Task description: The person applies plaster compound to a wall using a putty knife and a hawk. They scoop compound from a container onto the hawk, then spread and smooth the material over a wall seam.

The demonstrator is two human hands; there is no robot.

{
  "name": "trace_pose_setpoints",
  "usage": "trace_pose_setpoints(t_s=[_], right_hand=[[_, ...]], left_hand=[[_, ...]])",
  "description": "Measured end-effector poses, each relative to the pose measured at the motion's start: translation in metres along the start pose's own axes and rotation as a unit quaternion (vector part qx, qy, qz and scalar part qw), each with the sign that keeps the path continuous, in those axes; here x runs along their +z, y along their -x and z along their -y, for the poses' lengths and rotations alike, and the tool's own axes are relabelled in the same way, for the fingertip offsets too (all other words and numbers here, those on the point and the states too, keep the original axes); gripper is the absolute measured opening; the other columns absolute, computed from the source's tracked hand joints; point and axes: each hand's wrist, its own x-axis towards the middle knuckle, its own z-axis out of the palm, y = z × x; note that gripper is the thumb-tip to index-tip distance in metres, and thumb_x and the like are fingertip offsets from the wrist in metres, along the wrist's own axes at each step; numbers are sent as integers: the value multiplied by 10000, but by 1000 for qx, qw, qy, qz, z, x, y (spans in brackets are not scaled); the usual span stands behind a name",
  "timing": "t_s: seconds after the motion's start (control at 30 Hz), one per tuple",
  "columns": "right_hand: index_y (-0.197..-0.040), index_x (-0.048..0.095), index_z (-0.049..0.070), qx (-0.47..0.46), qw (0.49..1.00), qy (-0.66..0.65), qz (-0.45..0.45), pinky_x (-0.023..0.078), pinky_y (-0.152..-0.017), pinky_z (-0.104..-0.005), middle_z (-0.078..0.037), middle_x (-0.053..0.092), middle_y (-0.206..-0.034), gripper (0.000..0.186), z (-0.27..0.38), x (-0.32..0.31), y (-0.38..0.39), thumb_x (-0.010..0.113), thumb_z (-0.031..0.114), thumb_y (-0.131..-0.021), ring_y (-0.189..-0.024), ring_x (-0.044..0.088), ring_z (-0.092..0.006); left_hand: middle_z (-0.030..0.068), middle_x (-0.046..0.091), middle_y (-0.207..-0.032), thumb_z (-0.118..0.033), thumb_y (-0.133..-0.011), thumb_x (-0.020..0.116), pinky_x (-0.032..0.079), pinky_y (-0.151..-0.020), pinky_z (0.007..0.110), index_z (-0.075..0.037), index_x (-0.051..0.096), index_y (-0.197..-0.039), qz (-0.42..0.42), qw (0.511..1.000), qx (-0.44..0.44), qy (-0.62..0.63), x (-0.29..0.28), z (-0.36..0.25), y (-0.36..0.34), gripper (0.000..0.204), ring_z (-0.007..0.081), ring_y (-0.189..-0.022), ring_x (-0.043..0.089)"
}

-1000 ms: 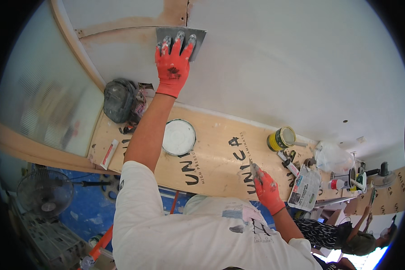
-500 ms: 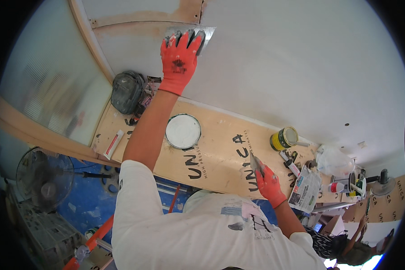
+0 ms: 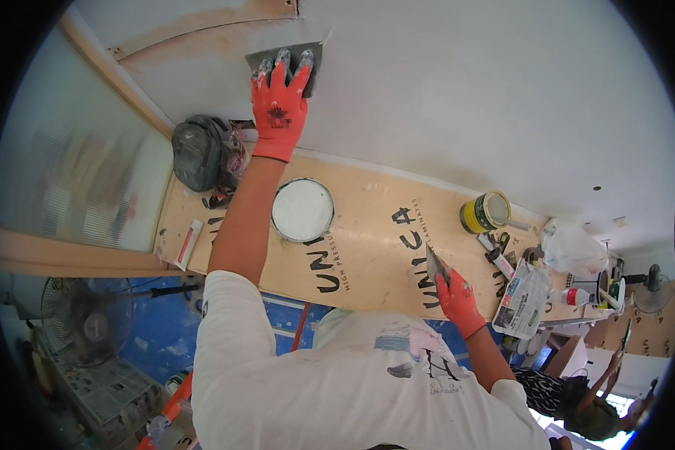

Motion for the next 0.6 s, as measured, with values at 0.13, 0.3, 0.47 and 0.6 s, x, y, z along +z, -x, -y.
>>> trace_pose_setpoints(t_s=[0.13, 0.3, 0.47, 0.6], right_hand=[[-1308, 548, 26, -3, 1000, 2, 2, 521, -830, -418, -206, 653, -1098, 378, 11, -6, -16, 566, 191, -969, -978, 639, -376], [-1313, 546, 28, -24, 1000, 9, 1, 517, -833, -420, -210, 655, -1083, 378, 18, -4, -19, 561, 189, -972, -976, 638, -383], [-1320, 541, 23, -6, 1000, 16, 9, 512, -856, -425, -218, 658, -1091, 388, 28, -13, -18, 560, 199, -976, -996, 640, -384], [-1323, 542, 26, -24, 1000, -15, 3, 511, -858, -423, -218, 657, -1092, 384, 20, -7, -16, 551, 201, -981, -991, 639, -386]], left_hand=[[176, 480, -1408, -129, -733, 704, 352, -1108, 524, -258, 516, -1411, 11, 999, -41, 26, 31, -6, 43, 715, 440, -1276, 450], [172, 462, -1410, -135, -757, 712, 374, -1074, 555, -228, 528, -1383, 70, 986, -112, 101, 74, -29, 118, 659, 447, -1248, 463], [147, 485, -1401, -155, -767, 710, 402, -1060, 518, -239, 504, -1404, 96, 988, -64, 100, 26, -31, 111, 675, 421, -1214, 502], [104, 519, -1389, -142, -774, 679, 398, -1054, 521, -287, 553, -1366, -59, 998, 20, 20, -60, -43, 6, 623, 398, -1201, 526]])
